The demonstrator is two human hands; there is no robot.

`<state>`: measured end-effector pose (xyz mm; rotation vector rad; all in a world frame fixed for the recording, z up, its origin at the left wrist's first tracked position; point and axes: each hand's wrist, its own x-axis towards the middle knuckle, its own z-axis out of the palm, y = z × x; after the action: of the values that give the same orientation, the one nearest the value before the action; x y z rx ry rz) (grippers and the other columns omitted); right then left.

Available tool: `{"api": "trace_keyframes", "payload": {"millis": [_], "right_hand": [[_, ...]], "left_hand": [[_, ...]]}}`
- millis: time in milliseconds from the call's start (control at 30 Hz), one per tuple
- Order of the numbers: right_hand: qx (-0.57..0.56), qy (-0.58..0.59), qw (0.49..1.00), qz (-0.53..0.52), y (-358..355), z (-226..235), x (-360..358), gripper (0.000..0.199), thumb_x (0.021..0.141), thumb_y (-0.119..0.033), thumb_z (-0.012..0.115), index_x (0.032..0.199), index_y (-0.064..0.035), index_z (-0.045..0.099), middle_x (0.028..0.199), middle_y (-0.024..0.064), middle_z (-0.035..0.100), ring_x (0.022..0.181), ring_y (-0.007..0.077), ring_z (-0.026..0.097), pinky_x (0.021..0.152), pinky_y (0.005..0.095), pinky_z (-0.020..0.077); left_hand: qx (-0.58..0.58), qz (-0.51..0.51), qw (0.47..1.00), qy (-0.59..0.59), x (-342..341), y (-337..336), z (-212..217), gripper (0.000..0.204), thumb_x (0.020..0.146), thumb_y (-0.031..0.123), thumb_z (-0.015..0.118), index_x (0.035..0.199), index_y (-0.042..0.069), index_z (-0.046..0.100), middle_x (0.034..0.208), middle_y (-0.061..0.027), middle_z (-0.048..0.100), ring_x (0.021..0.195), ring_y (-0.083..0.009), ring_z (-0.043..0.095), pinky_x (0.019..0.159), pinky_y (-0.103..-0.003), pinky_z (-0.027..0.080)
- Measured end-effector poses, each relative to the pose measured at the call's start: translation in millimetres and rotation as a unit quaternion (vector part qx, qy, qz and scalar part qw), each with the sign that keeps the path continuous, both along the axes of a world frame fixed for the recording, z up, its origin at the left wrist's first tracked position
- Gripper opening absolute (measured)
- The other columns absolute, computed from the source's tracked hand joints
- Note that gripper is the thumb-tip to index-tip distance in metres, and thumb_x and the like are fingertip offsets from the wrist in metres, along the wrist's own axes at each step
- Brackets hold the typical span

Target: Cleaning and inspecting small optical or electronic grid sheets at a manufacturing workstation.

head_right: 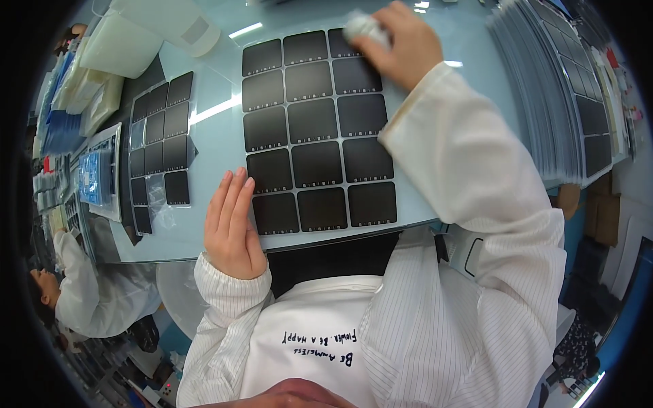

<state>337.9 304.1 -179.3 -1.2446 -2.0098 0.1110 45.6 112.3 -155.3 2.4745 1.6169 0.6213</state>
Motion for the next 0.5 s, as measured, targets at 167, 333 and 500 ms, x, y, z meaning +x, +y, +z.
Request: {"api": "trace_keyframes", "payload": {"millis": [167, 333, 500], "right_hand": [[-0.011, 0.039, 0.982, 0.182, -52, -3, -68, 0.029, 0.071, -0.016, 0.076, 0.093, -0.0026, 0.063, 0.082, 0.0134, 0.055, 0.069, 0.0313, 0.056, 0.060, 0.0372, 0.0459], [0.008, 0.024, 0.993, 0.115, 1, -2, -56, 0.030, 0.072, -0.021, 0.076, 0.090, -0.0011, 0.062, 0.082, 0.0128, 0.054, 0.071, 0.0326, 0.055, 0.062, 0.0378, 0.0448], [0.008, -0.003, 0.995, 0.101, -4, -5, -85, 0.028, 0.072, -0.021, 0.075, 0.090, -0.0036, 0.063, 0.084, 0.0117, 0.056, 0.073, 0.0312, 0.059, 0.061, 0.0385, 0.0472]], "left_hand": [[-0.007, 0.013, 1.000, 0.005, -3, -2, 0, 0.057, 0.070, -0.007, 0.045, 0.126, -0.003, 0.055, 0.130, -0.0209, 0.054, 0.124, -0.0388, 0.048, 0.102, -0.048, 0.038], [-0.005, 0.005, 1.000, -0.004, -3, 0, 1, 0.057, 0.068, -0.008, 0.046, 0.125, -0.004, 0.055, 0.130, -0.0215, 0.054, 0.124, -0.0390, 0.048, 0.101, -0.048, 0.039], [0.011, 0.000, 1.000, -0.014, -4, 0, 0, 0.055, 0.068, -0.007, 0.043, 0.121, -0.007, 0.056, 0.127, -0.0216, 0.056, 0.122, -0.0401, 0.049, 0.101, -0.045, 0.039]]}}
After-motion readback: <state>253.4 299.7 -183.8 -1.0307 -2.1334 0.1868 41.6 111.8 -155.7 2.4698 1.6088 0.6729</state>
